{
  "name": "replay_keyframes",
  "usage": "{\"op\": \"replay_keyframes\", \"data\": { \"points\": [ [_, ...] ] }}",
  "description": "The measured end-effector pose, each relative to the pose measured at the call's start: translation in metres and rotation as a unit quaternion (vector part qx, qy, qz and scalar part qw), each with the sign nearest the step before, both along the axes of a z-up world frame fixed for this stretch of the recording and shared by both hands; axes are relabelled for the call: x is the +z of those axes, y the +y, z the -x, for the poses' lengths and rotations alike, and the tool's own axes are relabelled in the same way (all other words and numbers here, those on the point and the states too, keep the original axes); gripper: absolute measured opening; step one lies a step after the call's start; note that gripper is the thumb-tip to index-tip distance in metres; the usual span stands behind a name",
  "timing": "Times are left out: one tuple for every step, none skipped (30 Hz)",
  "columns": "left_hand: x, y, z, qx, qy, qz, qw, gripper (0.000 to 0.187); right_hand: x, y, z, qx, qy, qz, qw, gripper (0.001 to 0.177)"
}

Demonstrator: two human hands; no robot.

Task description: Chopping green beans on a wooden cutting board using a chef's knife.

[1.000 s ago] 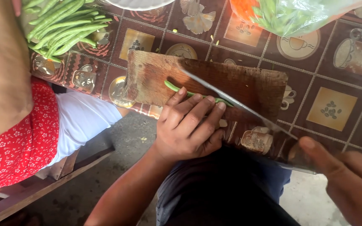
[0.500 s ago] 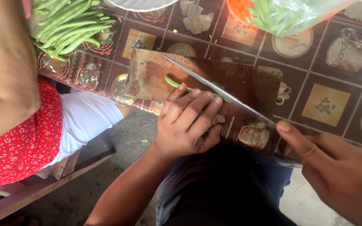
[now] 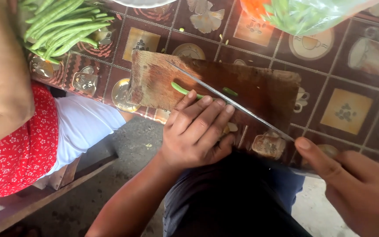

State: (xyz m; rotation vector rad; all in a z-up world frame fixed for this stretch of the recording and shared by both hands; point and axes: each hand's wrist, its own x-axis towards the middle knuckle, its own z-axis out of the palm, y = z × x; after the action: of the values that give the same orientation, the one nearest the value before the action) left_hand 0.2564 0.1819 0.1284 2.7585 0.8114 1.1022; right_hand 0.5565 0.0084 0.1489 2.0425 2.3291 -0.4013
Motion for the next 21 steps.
{"op": "replay_keyframes", "data": {
  "points": [
    [0.0, 0.0, 0.0, -0.001, -0.001, 0.004, 1.0, 0.042, 0.0, 0.001, 0.001, -0.007, -0.03, 0.015, 0.999, 0.081],
    [-0.001, 0.001, 0.0, -0.002, -0.002, 0.007, 1.0, 0.042, 0.001, 0.002, 0.002, -0.014, -0.06, 0.029, 0.998, 0.082],
    [-0.001, 0.002, 0.0, -0.001, -0.002, 0.008, 1.0, 0.042, 0.012, 0.019, 0.014, -0.012, -0.061, 0.03, 0.998, 0.082],
    [-0.001, 0.001, 0.001, -0.001, -0.006, 0.005, 1.0, 0.041, 0.023, 0.035, 0.026, 0.028, -0.003, -0.016, 0.999, 0.083],
    [0.0, 0.0, 0.001, -0.002, -0.01, 0.001, 1.0, 0.04, 0.035, 0.05, 0.038, 0.065, 0.055, -0.064, 0.994, 0.086],
    [0.0, 0.001, 0.001, 0.0, -0.01, 0.001, 1.0, 0.04, 0.037, 0.057, 0.041, 0.067, 0.055, -0.063, 0.994, 0.086],
    [0.001, 0.001, 0.001, -0.002, -0.005, -0.003, 1.0, 0.04, 0.039, 0.063, 0.044, 0.069, -0.001, 0.029, 0.997, 0.087],
    [0.002, 0.002, 0.002, -0.003, 0.002, -0.008, 1.0, 0.04, 0.041, 0.07, 0.047, 0.067, -0.059, 0.117, 0.989, 0.089],
    [0.002, 0.002, 0.003, -0.001, 0.003, -0.009, 1.0, 0.04, 0.042, 0.07, 0.048, 0.069, -0.059, 0.116, 0.989, 0.089],
    [0.002, 0.001, 0.004, -0.007, 0.003, -0.004, 1.0, 0.04, 0.043, 0.07, 0.05, 0.064, -0.049, 0.057, 0.995, 0.085],
    [0.002, 0.001, 0.006, -0.012, 0.003, 0.0, 1.0, 0.04, 0.044, 0.07, 0.051, 0.06, -0.038, -0.002, 0.997, 0.082],
    [0.002, 0.001, 0.004, -0.016, -0.001, -0.001, 1.0, 0.04, 0.044, 0.066, 0.047, 0.055, -0.042, -0.003, 0.998, 0.082],
    [0.003, 0.002, 0.003, -0.015, -0.006, 0.005, 1.0, 0.041, 0.044, 0.063, 0.044, 0.05, -0.132, 0.123, 0.982, 0.083],
    [0.003, 0.001, 0.003, -0.008, -0.009, 0.011, 1.0, 0.042, 0.043, 0.061, 0.04, 0.051, -0.216, 0.247, 0.943, 0.086],
    [0.005, 0.001, 0.002, -0.007, -0.012, 0.011, 1.0, 0.042, 0.033, 0.048, 0.026, 0.052, -0.219, 0.247, 0.943, 0.086],
    [0.006, 0.001, 0.004, -0.005, -0.005, 0.019, 1.0, 0.043, 0.022, 0.035, 0.013, 0.05, -0.108, 0.127, 0.985, 0.085],
    [0.008, 0.0, 0.006, -0.004, 0.001, 0.026, 1.0, 0.043, 0.01, 0.022, 0.0, 0.048, 0.006, 0.005, 0.999, 0.086],
    [0.008, 0.0, 0.007, 0.0, 0.001, 0.028, 1.0, 0.043, 0.002, 0.011, -0.009, 0.051, 0.006, 0.006, 0.999, 0.086],
    [0.009, 0.0, 0.007, -0.005, -0.001, 0.029, 1.0, 0.044, -0.006, 0.001, -0.017, 0.021, 0.029, 0.003, 0.999, 0.083],
    [0.009, 0.001, 0.007, -0.009, -0.005, 0.029, 1.0, 0.045, -0.015, -0.009, -0.027, -0.01, 0.049, 0.0, 0.999, 0.081],
    [0.009, 0.001, 0.008, -0.006, -0.006, 0.029, 1.0, 0.045, -0.017, -0.012, -0.03, -0.006, 0.048, 0.0, 0.999, 0.081]
  ]
}}
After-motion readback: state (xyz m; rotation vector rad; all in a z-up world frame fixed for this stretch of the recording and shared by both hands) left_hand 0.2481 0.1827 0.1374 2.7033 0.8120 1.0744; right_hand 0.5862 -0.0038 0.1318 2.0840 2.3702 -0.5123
